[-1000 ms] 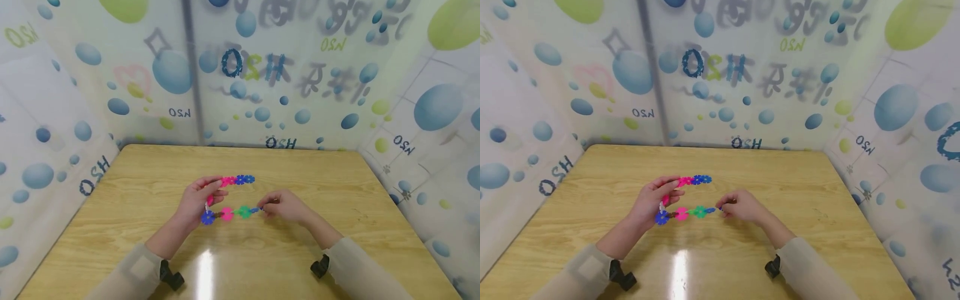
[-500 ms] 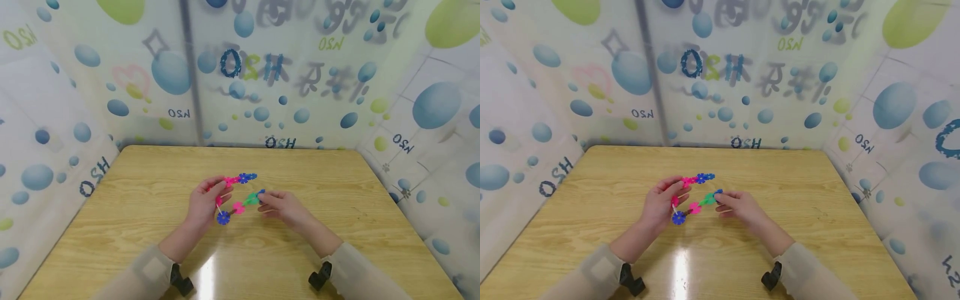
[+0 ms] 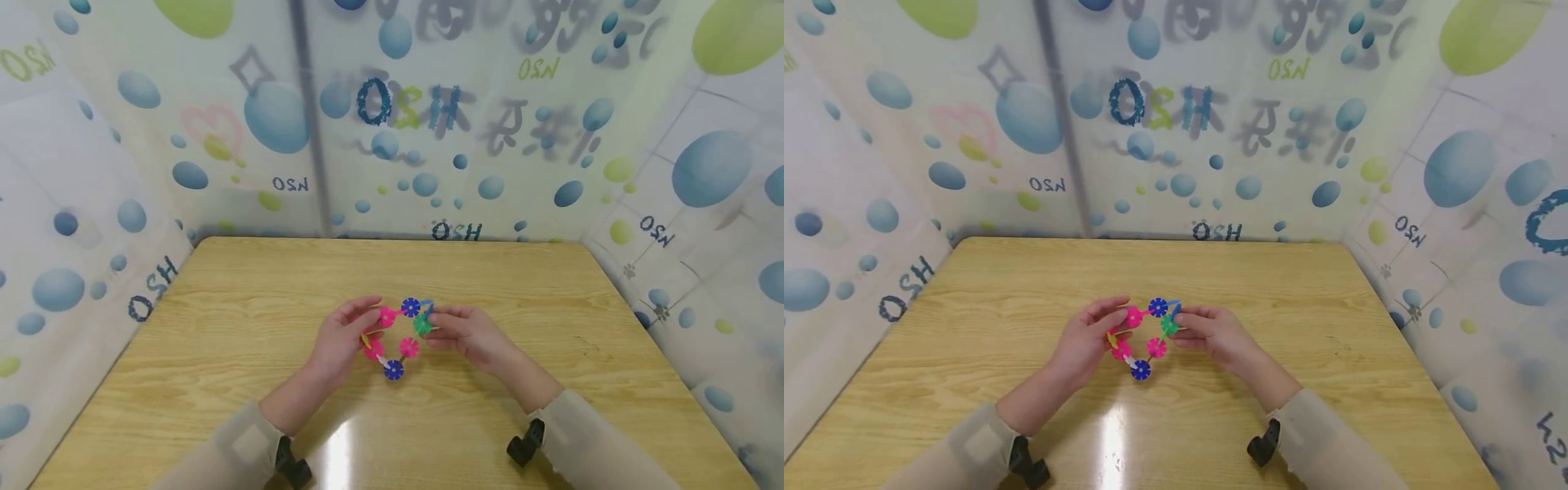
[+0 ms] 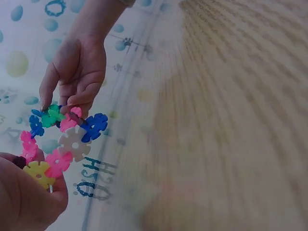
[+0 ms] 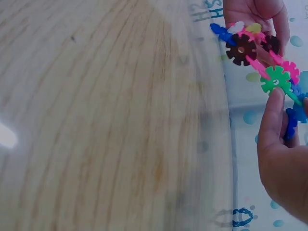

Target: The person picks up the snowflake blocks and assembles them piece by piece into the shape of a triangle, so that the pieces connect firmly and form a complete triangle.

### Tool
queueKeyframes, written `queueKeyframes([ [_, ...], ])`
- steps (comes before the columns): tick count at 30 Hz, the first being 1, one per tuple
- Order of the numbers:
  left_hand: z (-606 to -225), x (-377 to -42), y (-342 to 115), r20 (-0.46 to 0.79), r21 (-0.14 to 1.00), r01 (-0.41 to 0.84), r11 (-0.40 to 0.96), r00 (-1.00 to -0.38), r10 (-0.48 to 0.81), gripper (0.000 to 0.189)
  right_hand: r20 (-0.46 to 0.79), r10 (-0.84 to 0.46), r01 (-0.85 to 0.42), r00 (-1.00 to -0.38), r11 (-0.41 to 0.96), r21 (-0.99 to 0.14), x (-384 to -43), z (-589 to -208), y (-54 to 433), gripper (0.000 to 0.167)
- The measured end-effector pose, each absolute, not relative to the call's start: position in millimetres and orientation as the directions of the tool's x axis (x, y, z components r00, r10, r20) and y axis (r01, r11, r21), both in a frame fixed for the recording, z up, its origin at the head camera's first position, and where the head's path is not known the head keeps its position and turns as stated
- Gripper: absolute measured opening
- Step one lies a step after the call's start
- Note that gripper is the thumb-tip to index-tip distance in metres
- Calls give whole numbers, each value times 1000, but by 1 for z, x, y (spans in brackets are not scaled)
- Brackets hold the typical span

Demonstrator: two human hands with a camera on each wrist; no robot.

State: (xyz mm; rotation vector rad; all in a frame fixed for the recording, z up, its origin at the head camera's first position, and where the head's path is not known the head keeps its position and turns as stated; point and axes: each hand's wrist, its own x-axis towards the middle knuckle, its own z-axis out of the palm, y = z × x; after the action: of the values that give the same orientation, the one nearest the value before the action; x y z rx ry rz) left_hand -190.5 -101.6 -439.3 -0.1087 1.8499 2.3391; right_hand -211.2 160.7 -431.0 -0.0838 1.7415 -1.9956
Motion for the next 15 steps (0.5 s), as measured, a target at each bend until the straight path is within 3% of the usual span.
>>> queueKeyframes([
  [9, -444, -197, -119, -143, 990, -129, 63, -939, 314, 44, -260, -420, 269, -869, 39, -962, -216, -430, 160, 42],
  [15, -439, -204, -117, -99, 981, -18, 195, -905, 414, 50, -238, -454, 216, -859, 100, -971, -216, -425, 157, 42],
])
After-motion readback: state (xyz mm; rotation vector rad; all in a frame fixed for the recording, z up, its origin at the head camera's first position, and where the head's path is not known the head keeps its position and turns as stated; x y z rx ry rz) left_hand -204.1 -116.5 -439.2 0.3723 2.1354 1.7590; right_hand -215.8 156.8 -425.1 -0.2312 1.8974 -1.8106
